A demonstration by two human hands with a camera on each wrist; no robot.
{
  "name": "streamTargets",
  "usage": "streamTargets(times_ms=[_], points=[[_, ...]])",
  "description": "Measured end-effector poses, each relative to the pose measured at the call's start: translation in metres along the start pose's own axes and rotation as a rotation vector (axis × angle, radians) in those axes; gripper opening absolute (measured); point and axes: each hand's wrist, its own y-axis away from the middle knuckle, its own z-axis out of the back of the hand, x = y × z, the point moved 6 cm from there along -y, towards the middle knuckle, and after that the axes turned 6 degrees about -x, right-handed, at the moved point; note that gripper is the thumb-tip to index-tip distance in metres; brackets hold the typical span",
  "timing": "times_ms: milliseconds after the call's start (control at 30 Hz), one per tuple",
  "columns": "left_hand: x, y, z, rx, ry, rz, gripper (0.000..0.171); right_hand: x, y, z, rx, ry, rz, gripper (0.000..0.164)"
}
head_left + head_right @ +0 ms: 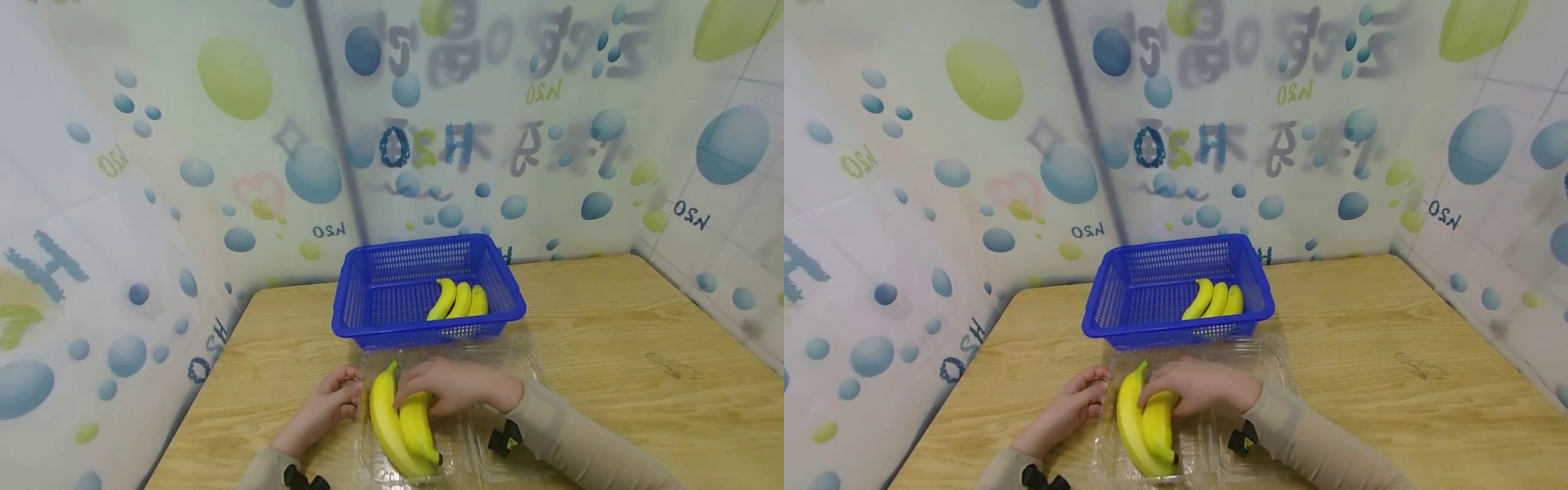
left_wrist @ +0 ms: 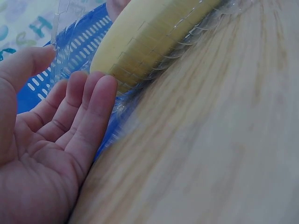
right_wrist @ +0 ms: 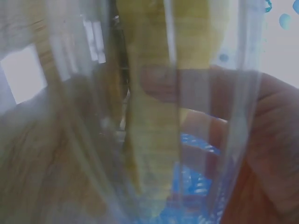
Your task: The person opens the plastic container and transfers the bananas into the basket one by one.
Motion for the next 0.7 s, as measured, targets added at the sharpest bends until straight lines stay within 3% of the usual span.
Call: streamTargets(times_ms=[300, 700], points=[[0.0001, -0.0002, 0.0002, -0.017, -0.016, 0.019, 0.021, 0.0017, 0.0007, 0.0003, -0.036, -0.015, 0.078, 0.050], [-0.0001, 0.0007, 0.0011, -0.009, -0.025, 0.011, 0.018, 0.0063, 0.0006, 0.0061, -0.064, 0.051, 0.070, 0.049]])
